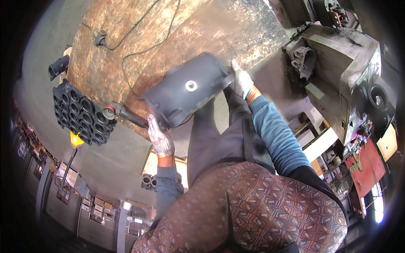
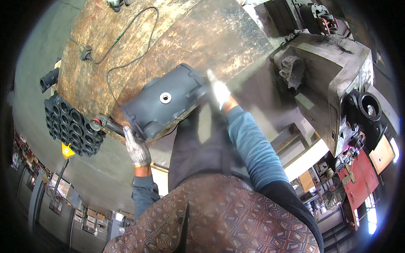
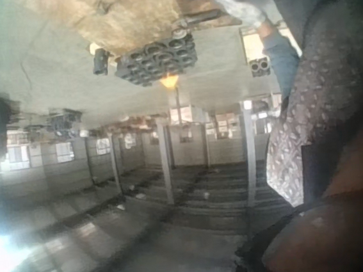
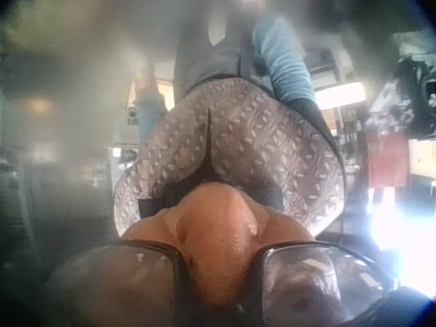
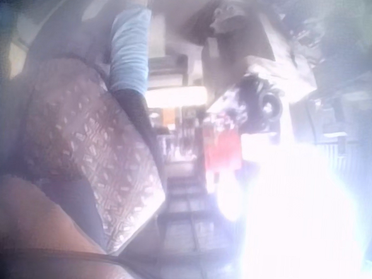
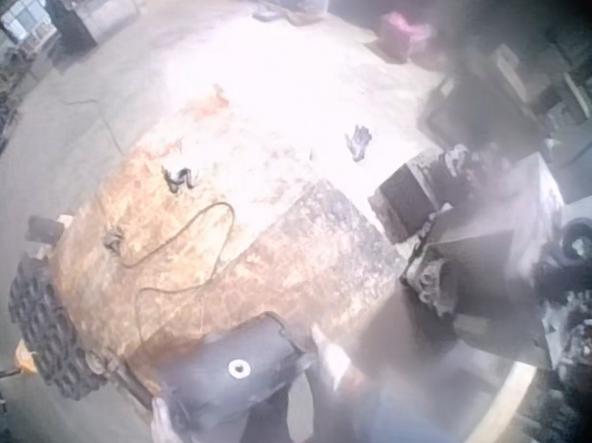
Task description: The person removes a cylindrical metal part from a machine, places it on a workbench, and then uses an angle grinder to smooth the edges of the part. They flip the part over and continue grinding different surfaces.
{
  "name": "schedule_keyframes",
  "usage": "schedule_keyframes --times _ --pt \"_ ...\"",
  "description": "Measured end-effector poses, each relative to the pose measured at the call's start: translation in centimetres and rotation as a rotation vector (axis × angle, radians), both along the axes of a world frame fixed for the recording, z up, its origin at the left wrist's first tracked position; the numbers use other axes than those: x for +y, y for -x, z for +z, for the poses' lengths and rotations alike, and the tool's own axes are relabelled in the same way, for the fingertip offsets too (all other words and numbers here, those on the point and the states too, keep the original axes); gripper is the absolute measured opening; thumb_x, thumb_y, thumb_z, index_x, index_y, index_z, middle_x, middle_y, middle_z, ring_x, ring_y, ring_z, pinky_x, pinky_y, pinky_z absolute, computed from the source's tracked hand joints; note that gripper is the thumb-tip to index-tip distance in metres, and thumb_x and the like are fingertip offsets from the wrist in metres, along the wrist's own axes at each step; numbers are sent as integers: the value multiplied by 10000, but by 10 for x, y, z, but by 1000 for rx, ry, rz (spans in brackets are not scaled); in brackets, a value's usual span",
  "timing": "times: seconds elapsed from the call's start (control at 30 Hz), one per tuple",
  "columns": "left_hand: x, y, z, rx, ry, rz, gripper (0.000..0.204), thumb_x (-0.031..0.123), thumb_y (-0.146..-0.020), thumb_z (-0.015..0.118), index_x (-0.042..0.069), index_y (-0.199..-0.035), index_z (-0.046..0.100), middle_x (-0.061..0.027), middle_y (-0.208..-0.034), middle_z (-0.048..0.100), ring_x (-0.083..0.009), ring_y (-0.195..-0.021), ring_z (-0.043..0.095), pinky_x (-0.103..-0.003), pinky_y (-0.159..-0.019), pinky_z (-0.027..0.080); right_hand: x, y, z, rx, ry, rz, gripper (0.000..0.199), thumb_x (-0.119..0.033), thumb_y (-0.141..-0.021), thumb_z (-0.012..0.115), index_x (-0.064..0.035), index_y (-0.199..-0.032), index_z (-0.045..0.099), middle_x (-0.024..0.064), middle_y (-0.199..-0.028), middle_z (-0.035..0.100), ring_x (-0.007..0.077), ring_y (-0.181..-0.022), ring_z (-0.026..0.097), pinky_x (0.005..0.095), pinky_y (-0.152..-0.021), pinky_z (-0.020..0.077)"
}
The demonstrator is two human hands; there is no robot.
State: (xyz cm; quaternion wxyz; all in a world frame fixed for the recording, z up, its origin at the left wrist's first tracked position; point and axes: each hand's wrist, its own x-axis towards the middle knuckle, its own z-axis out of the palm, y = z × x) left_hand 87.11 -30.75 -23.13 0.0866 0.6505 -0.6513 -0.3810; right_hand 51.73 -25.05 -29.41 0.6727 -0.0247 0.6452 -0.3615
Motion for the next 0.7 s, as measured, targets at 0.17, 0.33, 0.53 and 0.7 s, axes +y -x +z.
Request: schedule_keyframes --times 0.17,0.33,0.53,0.7 --pt "-1 7 7 -216 131 -285 456 51 -1061 354 -101 -1483 440 -310 -1487 492 -421 -1386 485 -456 -1182 374 8 0 -31 -108 39 -69 814 -639 -1075 220 12 -1450 532 212 -1102 731 333 -927 710 431 -806 595" --pt "-8 33 20 182 -130 108 437 159 -1114 335 -119 -1378 546 -259 -1400 591 -341 -1318 553 -414 -1155 392 23 7 -76 204 63 246 736 -581 -1096 307 44 -1381 572 114 -1161 668 182 -1033 589 327 -882 497" --pt "-22 56 37 110 -68 -58 409 173 -1114 381 -96 -1326 604 -225 -1339 638 -293 -1256 599 -380 -1104 429 31 9 -77 -181 48 -337 836 -634 -1068 319 97 -1445 472 215 -1370 591 286 -1186 574 387 -1016 462" --pt "-39 75 39 124 -24 -101 345 197 -1086 493 -60 -1223 679 -211 -1178 710 -287 -1096 665 -383 -963 496 90 9 -36 -253 122 -619 858 -633 -1068 288 94 -1520 356 270 -1501 502 362 -1376 521 478 -1184 354"
